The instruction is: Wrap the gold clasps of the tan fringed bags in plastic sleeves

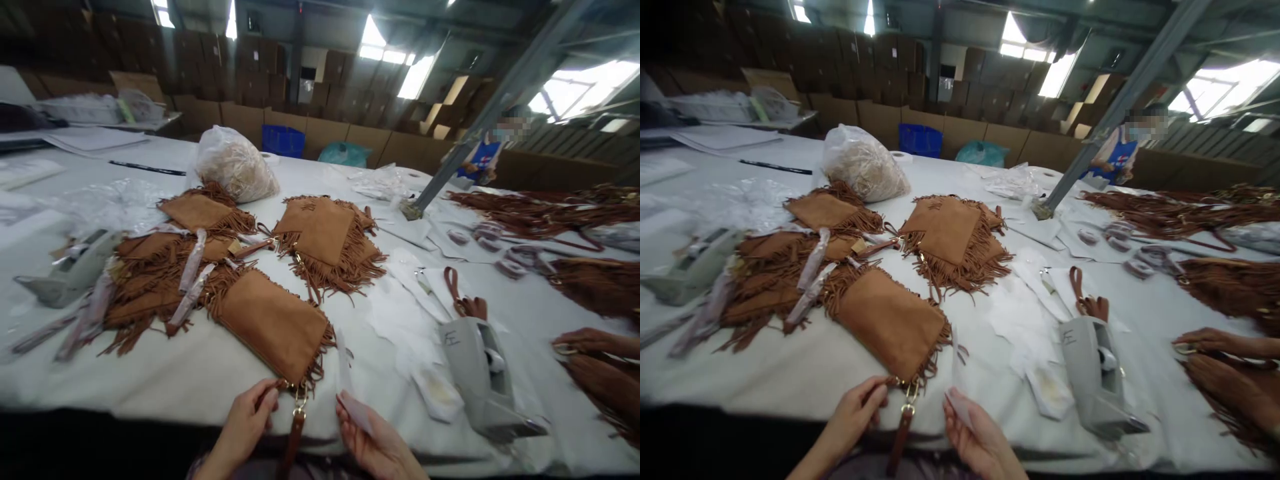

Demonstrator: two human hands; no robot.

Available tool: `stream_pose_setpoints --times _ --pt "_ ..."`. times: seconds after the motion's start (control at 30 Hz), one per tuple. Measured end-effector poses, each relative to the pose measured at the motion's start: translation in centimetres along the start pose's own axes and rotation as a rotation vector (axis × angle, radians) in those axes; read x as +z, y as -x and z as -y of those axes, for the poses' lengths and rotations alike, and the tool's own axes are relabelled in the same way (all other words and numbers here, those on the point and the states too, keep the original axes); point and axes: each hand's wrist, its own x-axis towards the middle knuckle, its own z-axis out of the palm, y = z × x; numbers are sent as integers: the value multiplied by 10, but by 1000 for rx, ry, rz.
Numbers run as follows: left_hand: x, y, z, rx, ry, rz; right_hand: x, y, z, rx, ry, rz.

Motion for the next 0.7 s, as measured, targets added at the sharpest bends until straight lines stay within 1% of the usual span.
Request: stream_pose_setpoints --times 0.07,0.13,0.2,0.27,0.33,0.43,0.53,0.6,0.67,0.7 --pt "-2 7 2 -11 41 -10 5 6 -18 -36 13 -68" --pt "-4 15 4 -33 51 -47 4 8 -29 -155 113 -137" --pt "-8 23 9 -65 55 -94 1 7 -35 -298 269 -183" --pt "-13 29 15 -94 71 -132 -1 9 -39 -422 403 -202" --pt "-19 34 21 -108 86 -157 0 13 -41 -481 482 -202" --pt "-24 39 27 -129 64 -153 3 23 -43 -456 536 -177" --pt "-23 48 32 -113 -28 -115 2 29 -49 -369 587 -111" --pt "-17 55 38 -82 -142 -54 -3 28 -58 -303 629 -100" --pt "-7 60 48 -76 -226 8 -10 26 -69 -260 675 -127" --pt "-2 60 54 -84 -245 17 -13 24 -75 -252 702 -139"
